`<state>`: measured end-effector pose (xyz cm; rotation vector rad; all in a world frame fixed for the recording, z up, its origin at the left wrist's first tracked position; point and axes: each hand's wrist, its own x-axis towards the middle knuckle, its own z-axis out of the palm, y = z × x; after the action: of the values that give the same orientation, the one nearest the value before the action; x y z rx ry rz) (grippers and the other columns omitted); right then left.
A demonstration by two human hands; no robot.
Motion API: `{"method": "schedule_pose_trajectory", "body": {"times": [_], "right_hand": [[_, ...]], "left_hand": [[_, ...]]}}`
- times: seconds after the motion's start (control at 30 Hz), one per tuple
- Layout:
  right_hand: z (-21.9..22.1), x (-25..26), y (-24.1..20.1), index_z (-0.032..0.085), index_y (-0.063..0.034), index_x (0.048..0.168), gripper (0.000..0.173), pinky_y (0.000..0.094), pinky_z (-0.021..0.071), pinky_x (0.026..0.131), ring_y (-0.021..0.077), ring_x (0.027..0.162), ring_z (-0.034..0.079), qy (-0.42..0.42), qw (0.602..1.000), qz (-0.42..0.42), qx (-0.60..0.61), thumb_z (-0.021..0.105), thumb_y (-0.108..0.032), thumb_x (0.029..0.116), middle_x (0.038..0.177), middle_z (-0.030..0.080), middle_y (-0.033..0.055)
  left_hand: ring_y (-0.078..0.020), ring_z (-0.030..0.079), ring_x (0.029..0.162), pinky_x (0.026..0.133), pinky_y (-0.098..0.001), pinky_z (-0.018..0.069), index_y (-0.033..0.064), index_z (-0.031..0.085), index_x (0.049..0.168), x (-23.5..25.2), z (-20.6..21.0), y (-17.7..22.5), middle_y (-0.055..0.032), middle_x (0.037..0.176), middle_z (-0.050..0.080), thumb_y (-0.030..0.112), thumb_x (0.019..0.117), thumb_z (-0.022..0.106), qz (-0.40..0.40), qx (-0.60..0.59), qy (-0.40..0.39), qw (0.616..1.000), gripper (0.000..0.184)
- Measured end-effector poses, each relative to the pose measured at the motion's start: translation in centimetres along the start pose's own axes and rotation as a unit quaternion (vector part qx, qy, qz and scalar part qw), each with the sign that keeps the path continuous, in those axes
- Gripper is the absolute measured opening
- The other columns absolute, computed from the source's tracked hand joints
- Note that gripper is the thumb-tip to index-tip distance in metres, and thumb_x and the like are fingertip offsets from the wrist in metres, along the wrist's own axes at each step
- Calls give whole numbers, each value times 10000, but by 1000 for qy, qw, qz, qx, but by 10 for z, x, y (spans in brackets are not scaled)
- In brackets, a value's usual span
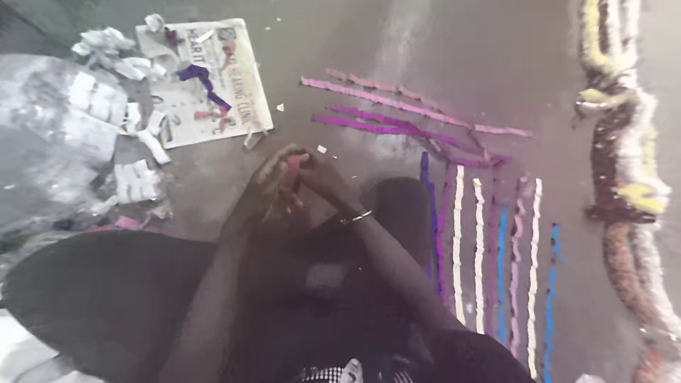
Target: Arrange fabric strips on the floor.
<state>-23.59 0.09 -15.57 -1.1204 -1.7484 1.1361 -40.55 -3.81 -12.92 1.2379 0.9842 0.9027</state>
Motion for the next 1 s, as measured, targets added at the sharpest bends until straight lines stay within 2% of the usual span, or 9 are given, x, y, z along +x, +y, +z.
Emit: {"method": "schedule_pose_trajectory", "body": {"times": [0.13, 0.27, 0.4, 0.53, 0.6, 0.67, 0.77, 0.87, 1.0], "right_hand": [[-7, 3, 5, 636, 74, 1216, 310, 307, 602, 782, 115, 830, 689, -50, 991, 78, 98, 682, 16, 915, 987, 713, 134], [-12, 1, -16, 590, 97, 1176, 208, 279, 607, 662, 102, 688, 680, -88, 968, 121, 200, 518, 50, 986, 860, 698, 115], [-7, -2, -11, 645, 80, 1213, 273, 346, 579, 843, 166, 922, 685, 43, 984, 133, 106, 500, -88, 1054, 1060, 706, 175], [-10, 12, 19, 586, 37, 1318, 364, 331, 594, 738, 160, 855, 695, 132, 956, 209, 158, 413, -205, 1108, 1058, 702, 160], [-23, 13, 18, 554, 17, 1335, 366, 311, 585, 684, 139, 798, 686, 123, 955, 213, 164, 365, -205, 1114, 1025, 699, 133], [-37, 11, 10, 568, 25, 1332, 353, 317, 569, 722, 156, 845, 678, 84, 974, 185, 101, 350, -143, 1110, 1064, 696, 149], [-55, 11, 7, 610, 52, 1311, 328, 365, 562, 836, 199, 903, 683, 37, 990, 132, -40, 424, -29, 1053, 1069, 704, 190], [-65, 12, 18, 679, -27, 1263, 304, 439, 578, 843, 221, 877, 705, 18, 985, 108, -136, 499, -57, 1019, 1025, 728, 146], [-72, 8, 9, 670, -37, 1248, 303, 550, 547, 862, 330, 957, 698, 22, 962, 126, -242, 450, -97, 1048, 1069, 715, 188]], "left_hand": [[-77, 666, 704, 468, -230, 540, 182, 423, 1536, 1, -5, -3, -3, 1359, 644, 264, 1080, 378, 23, -20, -59, 998, 466], [-52, 672, 690, 481, -224, 553, 166, 334, 1568, -2, -10, 3, 13, 1335, 656, 213, 1066, 414, 3, -18, -42, 999, 511], [-48, 600, 593, 467, -195, 504, 200, 342, 1582, -15, -9, 12, 13, 1324, 661, 224, 1085, 365, -9, -57, -29, 998, 498], [2, 495, 499, 421, -146, 423, 105, 543, 1407, -12, -15, 15, 18, 935, 689, 197, 1092, 406, -62, -21, -26, 998, 356], [5, 496, 503, 439, -146, 420, 66, 631, 1216, -9, -19, 13, 34, 782, 662, 166, 1075, 460, -86, 24, -24, 996, 243], [0, 520, 513, 462, -147, 449, 51, 651, 1112, -11, -24, 11, 38, 736, 643, 160, 1069, 491, -90, 40, 0, 995, 198], [-28, 557, 568, 524, -197, 503, 17, 630, 1176, -9, -33, 15, 9, 795, 639, 174, 1081, 507, -121, 107, 106, 981, 220], [-45, 591, 588, 539, -221, 542, 44, 618, 1146, -7, -39, 15, 12, 797, 625, 208, 1079, 523, -143, 104, 199, 964, 201], [-51, 581, 577, 529, -221, 527, 41, 661, 1181, -10, -44, 17, 2, 818, 650, 171, 1060, 561, -153, 93, 221, 959, 204]]}}
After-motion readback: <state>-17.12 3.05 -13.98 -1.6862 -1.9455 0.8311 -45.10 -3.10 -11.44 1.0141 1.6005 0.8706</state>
